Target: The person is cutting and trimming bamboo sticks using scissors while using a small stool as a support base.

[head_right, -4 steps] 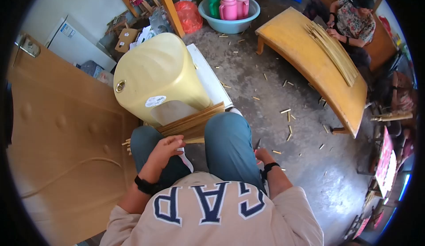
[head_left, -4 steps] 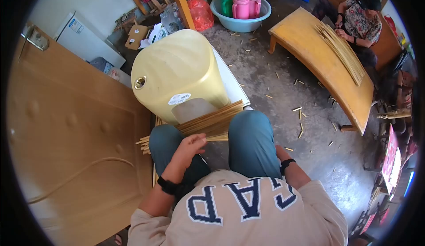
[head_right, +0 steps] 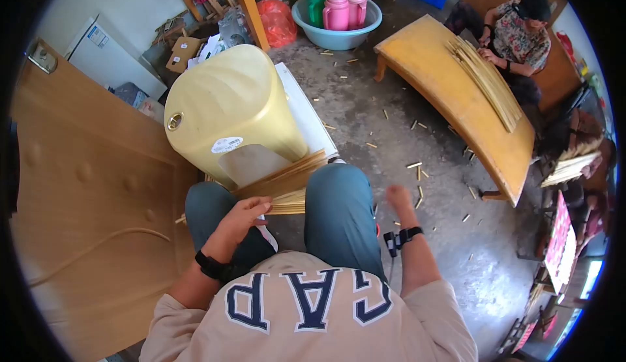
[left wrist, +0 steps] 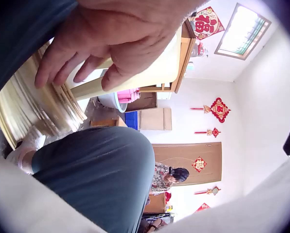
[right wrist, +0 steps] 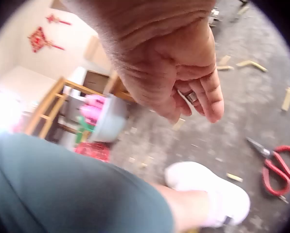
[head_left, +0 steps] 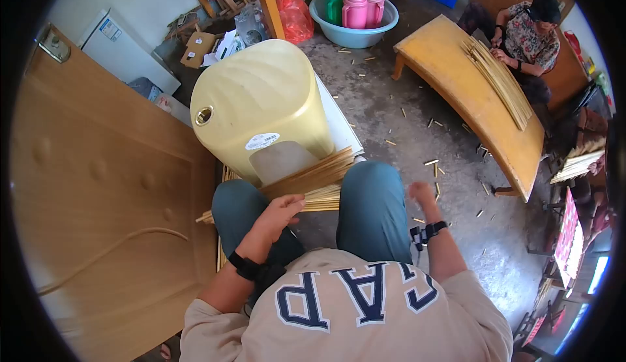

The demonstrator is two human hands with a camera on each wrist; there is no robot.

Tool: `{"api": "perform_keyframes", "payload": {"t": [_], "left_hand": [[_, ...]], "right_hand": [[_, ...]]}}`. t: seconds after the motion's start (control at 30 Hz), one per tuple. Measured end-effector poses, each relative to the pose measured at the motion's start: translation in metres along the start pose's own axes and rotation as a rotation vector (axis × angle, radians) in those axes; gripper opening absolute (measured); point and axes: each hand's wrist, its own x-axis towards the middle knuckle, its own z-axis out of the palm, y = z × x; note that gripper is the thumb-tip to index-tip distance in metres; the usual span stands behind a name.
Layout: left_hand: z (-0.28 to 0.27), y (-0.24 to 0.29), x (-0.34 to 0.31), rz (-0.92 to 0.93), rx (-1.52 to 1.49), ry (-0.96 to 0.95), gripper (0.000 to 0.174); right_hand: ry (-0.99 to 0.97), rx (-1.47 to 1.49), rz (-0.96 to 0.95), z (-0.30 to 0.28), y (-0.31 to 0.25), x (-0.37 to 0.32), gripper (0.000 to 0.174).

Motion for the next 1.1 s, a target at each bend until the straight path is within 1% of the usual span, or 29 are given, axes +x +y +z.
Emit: {"api": "perform_keyframes", "payload": {"t": [0.03, 0.07, 0.1, 0.13, 0.17, 0.2, 0.23, 0.27, 0.3, 0.33, 0.37, 0.4, 0.43, 0.47, 0.5, 0.53, 0.57, 0.6, 0.63, 0.7, 0.73, 0.8, 0.83, 0.9, 0.93, 0.97, 1.0, 1.03, 1.1], "left_hand": [[-0.015, 0.007, -0.014, -0.011, 0.075, -0.021, 0.045], [0.003, -0.004, 0.016, 0.138, 0.034, -0.054, 0.045], [-0.020, 0.000, 0.001, 0.100, 0.065, -0.032, 0.045], [-0.025, 0.002, -0.002, 0.106, 0.043, -0.010, 0.043], [-0.011, -0.001, 0.009, 0.148, -0.021, -0.016, 0.041], [-0.013, 0.005, -0.002, 0.163, -0.019, 0.011, 0.037], [-0.013, 0.002, 0.002, 0.166, -0.033, 0.004, 0.037], [-0.007, -0.007, 0.010, 0.170, -0.052, 0.009, 0.038], [-0.012, -0.009, 0.010, 0.156, -0.032, 0.034, 0.040], [-0.010, -0.011, 0.010, 0.151, -0.040, 0.034, 0.040], [-0.006, -0.014, 0.015, 0.153, 0.056, -0.041, 0.043], [-0.007, -0.013, 0.015, 0.145, 0.172, -0.106, 0.047], [-0.005, -0.013, 0.022, 0.144, 0.169, -0.111, 0.047], [-0.001, -0.014, 0.033, 0.165, 0.384, -0.230, 0.052], [-0.001, -0.014, 0.044, 0.193, 0.608, -0.336, 0.057], [-0.002, -0.018, 0.053, 0.192, 0.609, -0.341, 0.057], [-0.003, -0.022, 0.066, 0.228, 0.735, -0.368, 0.058], [-0.001, -0.026, 0.079, 0.284, 0.852, -0.373, 0.060], [-0.001, -0.032, 0.088, 0.286, 0.854, -0.384, 0.060], [-0.003, -0.044, 0.107, 0.264, 1.017, -0.304, 0.062], [-0.003, -0.053, 0.115, 0.276, 1.017, -0.313, 0.062], [0.003, -0.074, 0.113, 0.188, 0.799, -0.250, 0.063], [0.006, -0.079, 0.111, 0.199, 0.793, -0.260, 0.063], [0.014, -0.073, 0.090, 0.133, 0.827, -0.464, 0.061], [0.015, -0.064, 0.081, 0.134, 0.815, -0.464, 0.061], [0.014, -0.051, 0.067, 0.166, 0.677, -0.500, 0.058], [0.009, -0.036, 0.053, 0.198, 0.546, -0.533, 0.055], [0.002, -0.016, 0.037, 0.197, 0.542, -0.531, 0.055], [-0.019, 0.022, 0.002, 0.302, 0.466, -0.437, 0.049]], "right_hand": [[-0.035, 0.204, -0.085, 0.001, -0.010, 0.010, 0.015], [0.103, 0.170, -0.166, -0.085, -0.031, 0.019, 0.017], [0.166, 0.265, -0.224, -0.098, -0.096, -0.013, 0.020], [0.183, 0.221, -0.400, -0.124, -0.137, -0.034, 0.020], [0.221, 0.121, -0.595, -0.162, -0.164, -0.046, 0.021], [0.214, 0.135, -0.590, -0.170, -0.193, -0.071, 0.021], [0.177, 0.127, -0.650, -0.182, -0.211, -0.097, 0.024], [0.139, 0.094, -0.713, -0.195, -0.217, -0.117, 0.027], [0.134, 0.099, -0.709, -0.192, -0.218, -0.134, 0.027], [0.094, 0.115, -0.708, -0.192, -0.217, -0.150, 0.033], [0.061, 0.119, -0.712, -0.195, -0.217, -0.161, 0.039], [0.060, 0.125, -0.710, -0.192, -0.221, -0.170, 0.039], [0.017, 0.037, -0.772, -0.192, -0.224, -0.177, 0.044], [-0.029, -0.057, -0.825, -0.196, -0.227, -0.185, 0.049], [-0.027, -0.056, -0.827, -0.205, -0.231, -0.192, 0.049], [-0.176, 0.092, -0.733, -0.220, -0.236, -0.201, 0.053], [-0.320, 0.243, -0.619, -0.228, -0.237, -0.208, 0.058], [-0.311, 0.184, -0.620, -0.230, -0.234, -0.206, 0.060], [-0.305, 0.183, -0.610, -0.241, -0.237, -0.210, 0.060], [-0.453, 0.472, -0.363, -0.283, -0.257, -0.224, 0.060], [-0.433, 0.458, -0.344, -0.299, -0.260, -0.229, 0.060], [-0.385, 0.408, -0.281, -0.326, -0.273, -0.242, 0.059], [-0.385, 0.435, -0.223, -0.339, -0.279, -0.246, 0.060], [-0.309, 0.477, -0.173, -0.360, -0.292, -0.255, 0.062], [-0.272, 0.471, -0.203, -0.370, -0.297, -0.255, 0.063], [-0.235, 0.470, -0.232, -0.379, -0.304, -0.254, 0.064], [-0.170, 0.375, -0.227, -0.388, -0.318, -0.251, 0.069], [-0.142, 0.334, -0.211, -0.395, -0.337, -0.243, 0.076], [-0.128, 0.108, -0.390, -0.396, -0.369, -0.215, 0.076]]}}
